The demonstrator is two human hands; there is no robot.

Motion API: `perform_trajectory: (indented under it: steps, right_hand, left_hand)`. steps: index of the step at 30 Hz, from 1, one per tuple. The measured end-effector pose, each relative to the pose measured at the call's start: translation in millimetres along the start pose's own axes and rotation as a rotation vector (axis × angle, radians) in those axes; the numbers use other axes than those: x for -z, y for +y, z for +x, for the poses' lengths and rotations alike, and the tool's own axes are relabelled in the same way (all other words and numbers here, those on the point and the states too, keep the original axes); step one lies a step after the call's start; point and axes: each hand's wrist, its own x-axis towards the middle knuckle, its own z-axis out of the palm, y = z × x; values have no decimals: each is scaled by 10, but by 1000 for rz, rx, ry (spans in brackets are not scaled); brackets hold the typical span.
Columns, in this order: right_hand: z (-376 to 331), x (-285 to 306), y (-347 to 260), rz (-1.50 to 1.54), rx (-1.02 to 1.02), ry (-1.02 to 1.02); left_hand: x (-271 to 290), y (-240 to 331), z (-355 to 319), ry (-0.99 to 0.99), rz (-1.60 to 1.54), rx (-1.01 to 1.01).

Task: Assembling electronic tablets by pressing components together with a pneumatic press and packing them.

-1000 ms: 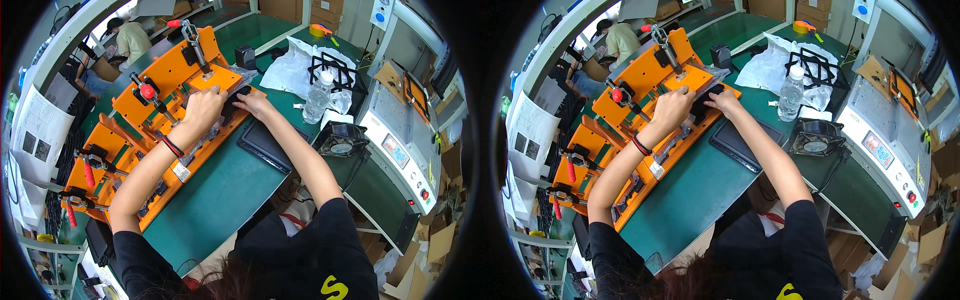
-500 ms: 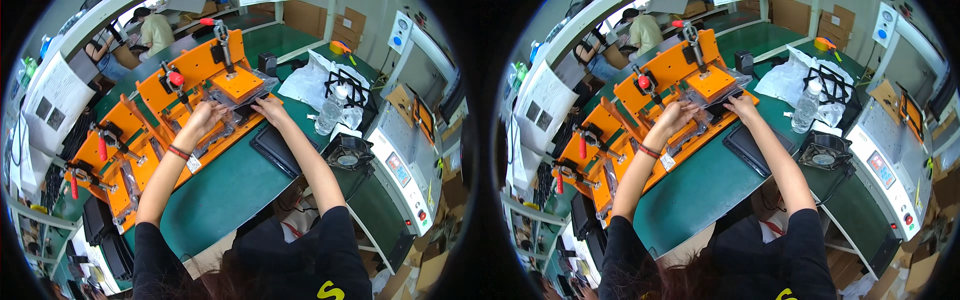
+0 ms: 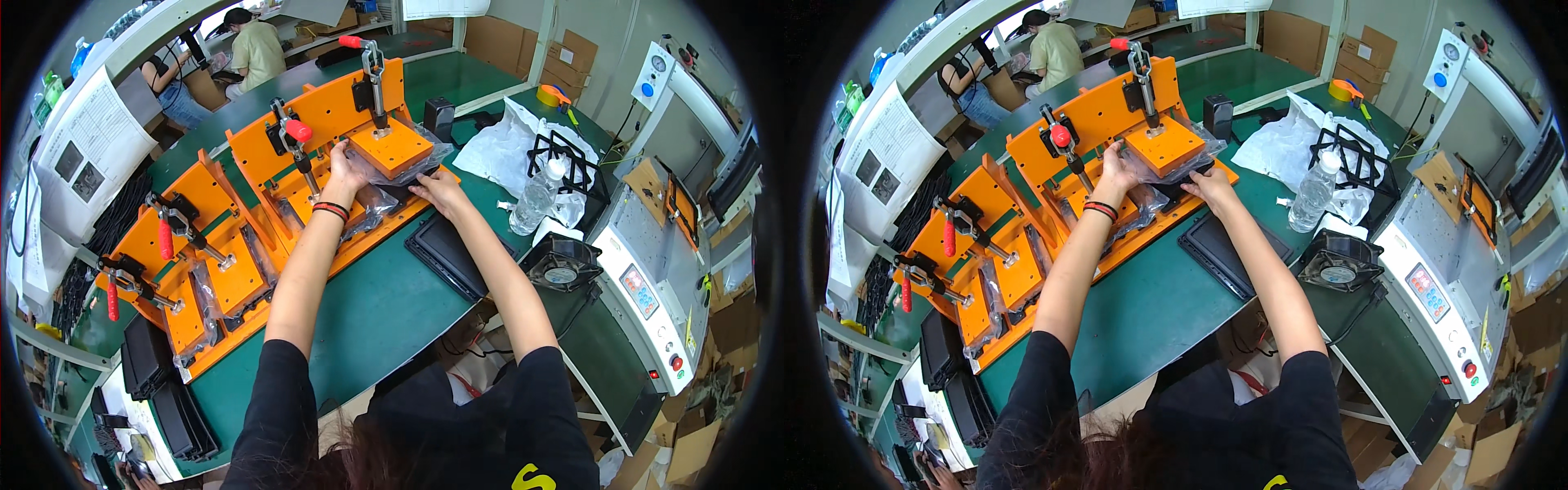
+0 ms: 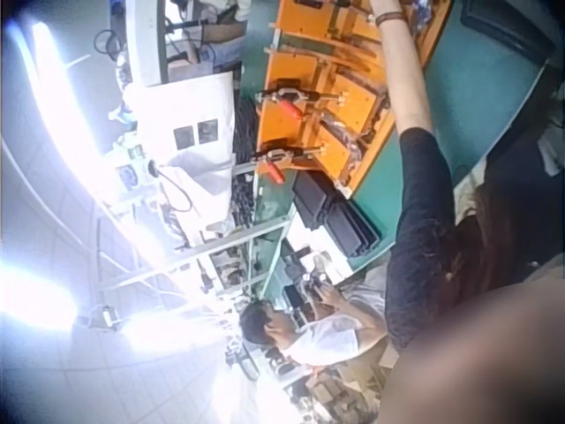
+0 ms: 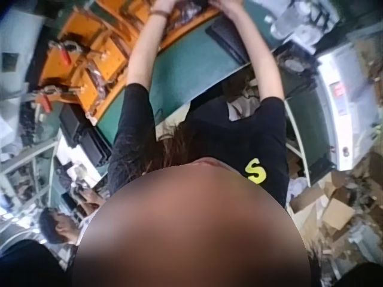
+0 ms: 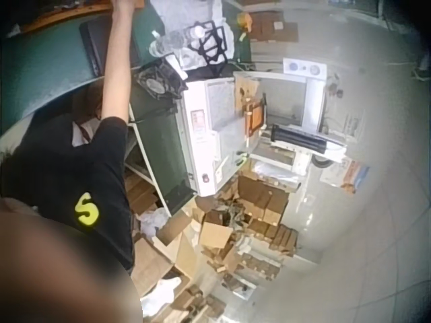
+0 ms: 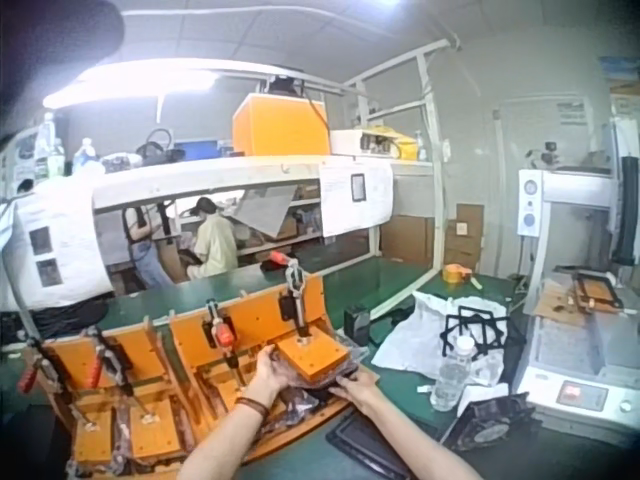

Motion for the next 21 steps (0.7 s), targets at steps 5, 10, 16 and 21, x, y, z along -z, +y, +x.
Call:
perform_trajectory:
  steps: [5,10,16,21]
  right_hand:
    - [-7,-7,3,4,-13,30]
    - [-12,25,0,65,1,37]
    - [-442,297,-144,-226,184,91]
    - [-1141,582,-335,-359,382,217]
  left_hand:
    - [-41,-36,29,-94,3,11]
    - [-25,-40,30,-135,-19,-50]
    - [71,14,156,-120,-90,-47]
    - [151,92,-15,-29,185,-198]
